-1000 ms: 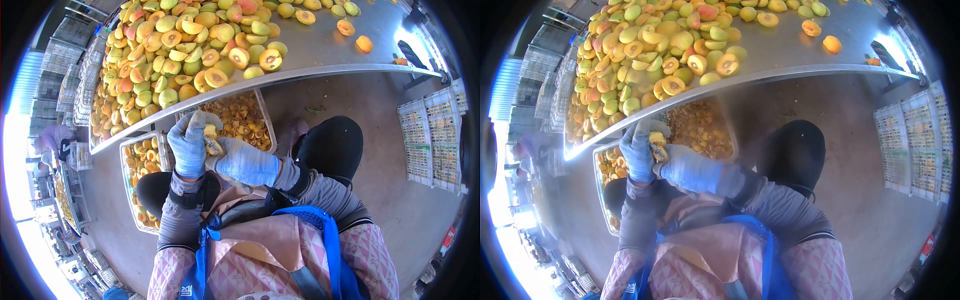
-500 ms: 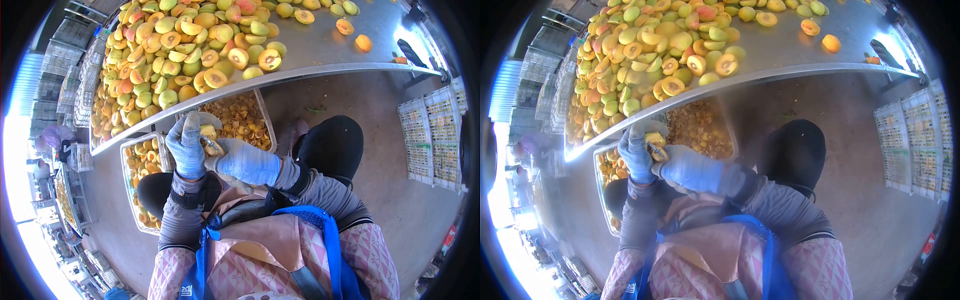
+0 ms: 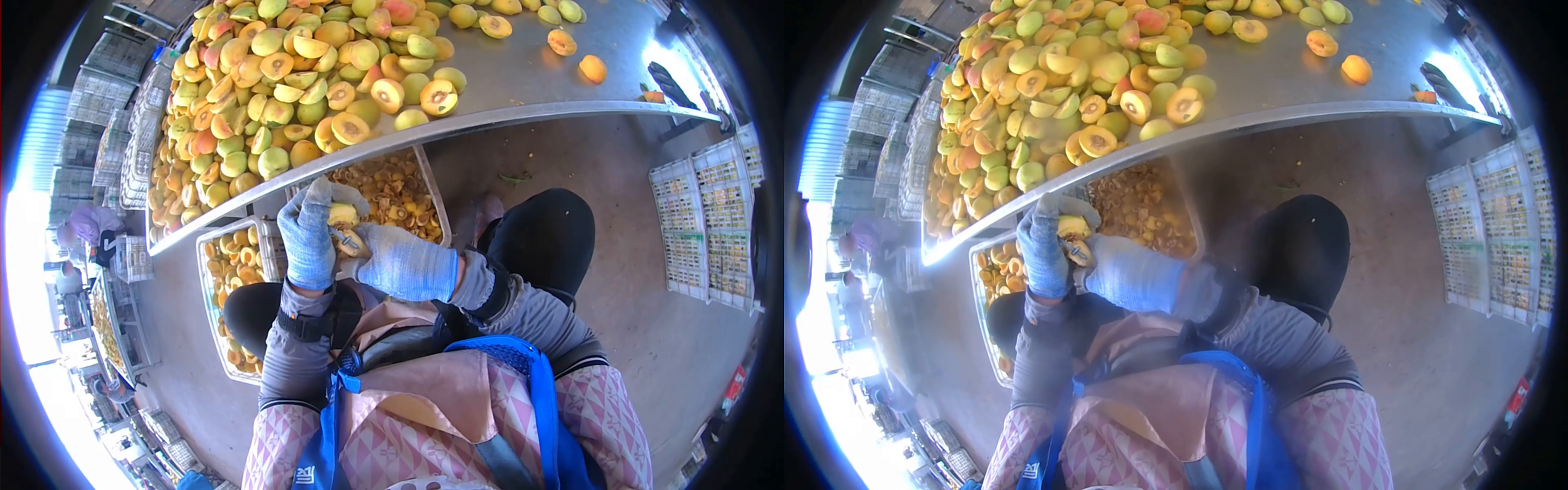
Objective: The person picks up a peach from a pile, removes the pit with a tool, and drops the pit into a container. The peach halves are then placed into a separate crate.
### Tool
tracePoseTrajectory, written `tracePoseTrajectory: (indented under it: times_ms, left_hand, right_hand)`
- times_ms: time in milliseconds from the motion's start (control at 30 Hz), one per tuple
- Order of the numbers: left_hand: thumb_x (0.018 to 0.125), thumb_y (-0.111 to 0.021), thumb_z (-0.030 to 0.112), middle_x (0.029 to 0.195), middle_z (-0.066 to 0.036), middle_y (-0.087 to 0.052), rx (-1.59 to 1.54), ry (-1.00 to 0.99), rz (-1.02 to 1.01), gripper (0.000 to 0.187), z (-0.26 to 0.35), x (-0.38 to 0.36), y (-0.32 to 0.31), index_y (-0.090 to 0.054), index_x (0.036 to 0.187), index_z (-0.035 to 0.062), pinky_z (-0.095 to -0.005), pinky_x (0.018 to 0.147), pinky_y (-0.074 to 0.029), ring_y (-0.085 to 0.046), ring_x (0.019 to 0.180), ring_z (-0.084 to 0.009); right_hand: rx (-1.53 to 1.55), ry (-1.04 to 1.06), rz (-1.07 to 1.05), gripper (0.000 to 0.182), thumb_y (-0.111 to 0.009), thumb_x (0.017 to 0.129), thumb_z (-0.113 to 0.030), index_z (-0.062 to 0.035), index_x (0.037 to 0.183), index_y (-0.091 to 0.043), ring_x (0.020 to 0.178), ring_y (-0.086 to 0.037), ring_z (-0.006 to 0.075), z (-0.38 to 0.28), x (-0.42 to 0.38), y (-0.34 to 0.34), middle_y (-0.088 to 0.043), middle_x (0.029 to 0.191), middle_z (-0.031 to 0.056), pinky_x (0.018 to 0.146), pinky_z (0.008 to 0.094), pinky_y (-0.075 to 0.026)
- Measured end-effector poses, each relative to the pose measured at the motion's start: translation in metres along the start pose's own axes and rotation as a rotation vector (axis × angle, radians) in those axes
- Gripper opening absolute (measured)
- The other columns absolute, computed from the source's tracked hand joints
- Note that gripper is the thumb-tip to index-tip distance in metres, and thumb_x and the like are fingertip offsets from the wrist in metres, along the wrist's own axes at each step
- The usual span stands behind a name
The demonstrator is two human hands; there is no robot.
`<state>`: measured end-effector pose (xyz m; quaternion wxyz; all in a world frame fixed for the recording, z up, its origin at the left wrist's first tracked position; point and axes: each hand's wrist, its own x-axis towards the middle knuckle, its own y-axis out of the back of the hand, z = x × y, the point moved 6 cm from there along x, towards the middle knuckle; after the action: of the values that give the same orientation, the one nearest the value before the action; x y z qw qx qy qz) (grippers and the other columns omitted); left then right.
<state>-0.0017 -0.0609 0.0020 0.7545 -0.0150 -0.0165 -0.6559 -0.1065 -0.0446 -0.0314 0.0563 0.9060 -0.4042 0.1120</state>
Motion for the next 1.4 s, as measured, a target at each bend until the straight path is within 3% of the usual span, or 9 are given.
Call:
tracePoseTrajectory:
  times_ms: [33, 233, 433, 533, 633, 700, 767, 833, 1400]
  left_hand:
    - [0.097, -0.058, 0.032, 0.074, -0.011, -0.069, 0.005, -0.027, -0.009, 0.040, 0.003, -0.001, -0.001, -0.069, 0.085, -0.0042, -0.0250, 0.060, -0.051, -0.065, 0.064, -0.0143]
    - [0.093, -0.064, 0.037, 0.084, -0.011, -0.071, 0.001, -0.086, -0.022, 0.040, 0.002, 0.001, 0.003, -0.068, 0.094, -0.0033, -0.0249, 0.068, -0.051, -0.064, 0.072, -0.0138]
    - [0.092, -0.067, 0.036, 0.093, -0.013, -0.070, -0.138, -0.097, -0.004, 0.041, 0.005, -0.009, -0.005, -0.064, 0.108, -0.0020, -0.0281, 0.078, -0.052, -0.065, 0.085, -0.0165]
    - [0.093, -0.066, 0.034, 0.092, -0.013, -0.070, -0.084, -0.024, 0.066, 0.039, -0.001, -0.012, 0.002, -0.065, 0.107, -0.0025, -0.0290, 0.077, -0.053, -0.066, 0.083, -0.0176]
    - [0.095, -0.063, 0.029, 0.091, -0.010, -0.069, 0.003, -0.032, 0.058, 0.035, 0.001, -0.013, 0.001, -0.066, 0.106, -0.0032, -0.0270, 0.074, -0.052, -0.065, 0.081, -0.0151]
    - [0.096, -0.062, 0.028, 0.091, -0.008, -0.069, 0.041, -0.028, 0.059, 0.033, -0.001, -0.011, 0.001, -0.066, 0.106, -0.0033, -0.0253, 0.073, -0.051, -0.064, 0.082, -0.0128]
    - [0.095, -0.063, 0.028, 0.090, -0.007, -0.069, 0.095, -0.008, 0.156, 0.033, -0.003, -0.010, 0.005, -0.066, 0.106, -0.0031, -0.0255, 0.073, -0.050, -0.063, 0.082, -0.0126]
    - [0.095, -0.063, 0.028, 0.090, -0.006, -0.069, 0.113, -0.032, 0.199, 0.033, -0.003, -0.010, 0.010, -0.067, 0.105, -0.0028, -0.0258, 0.074, -0.050, -0.063, 0.081, -0.0124]
    - [0.096, -0.062, 0.031, 0.089, -0.007, -0.069, 0.060, -0.047, 0.170, 0.036, -0.005, -0.007, 0.014, -0.067, 0.105, -0.0036, -0.0239, 0.072, -0.049, -0.062, 0.079, -0.0116]
  right_hand:
    - [-0.021, 0.079, 0.024, 0.016, -0.059, 0.091, -0.018, -0.0035, 0.098, -0.062, 0.071, -0.065, 0.0325, -0.005, 0.001, 0.001, -0.066, 0.081, 0.0151, 0.064, 0.0394, -0.052]
    - [0.915, -0.584, -0.264, 0.017, -0.063, 0.094, -0.027, -0.0108, 0.095, -0.059, 0.047, -0.050, 0.0091, 0.002, -0.019, -0.006, -0.052, 0.064, -0.0018, 0.042, 0.0236, -0.041]
    - [1.154, -0.596, -0.177, 0.016, -0.062, 0.095, -0.028, -0.0134, 0.094, -0.055, 0.042, -0.043, 0.0050, -0.012, -0.020, -0.006, -0.044, 0.059, -0.0048, 0.036, 0.0201, -0.033]
    - [1.029, -0.555, -0.225, 0.018, -0.062, 0.095, -0.028, -0.0113, 0.099, -0.057, 0.043, -0.045, 0.0059, -0.006, -0.020, -0.007, -0.048, 0.061, -0.0030, 0.037, 0.0210, -0.034]
    - [0.451, -0.540, -0.274, 0.022, -0.063, 0.093, -0.024, -0.0076, 0.107, -0.059, 0.047, -0.056, 0.0142, -0.007, -0.013, 0.011, -0.060, 0.067, 0.0032, 0.042, 0.0272, -0.042]
    - [0.058, -0.018, -0.083, 0.028, -0.066, 0.090, -0.023, -0.0060, 0.110, -0.059, 0.055, -0.063, 0.0231, 0.005, 0.000, 0.016, -0.066, 0.075, 0.0091, 0.048, 0.0330, -0.048]
    - [-0.308, 0.138, 0.080, 0.032, -0.068, 0.087, -0.023, -0.0054, 0.112, -0.060, 0.063, -0.067, 0.0308, -0.014, 0.001, 0.023, -0.069, 0.082, 0.0137, 0.055, 0.0383, -0.053]
    - [-0.628, -0.072, 0.198, 0.035, -0.071, 0.085, -0.024, -0.0060, 0.113, -0.060, 0.070, -0.068, 0.0373, -0.025, -0.010, 0.029, -0.070, 0.087, 0.0169, 0.061, 0.0431, -0.055]
    - [-0.735, -0.140, 0.134, 0.034, -0.068, 0.088, -0.026, -0.0062, 0.114, -0.059, 0.069, -0.067, 0.0370, -0.020, -0.008, 0.020, -0.067, 0.079, 0.0178, 0.059, 0.0454, -0.054]
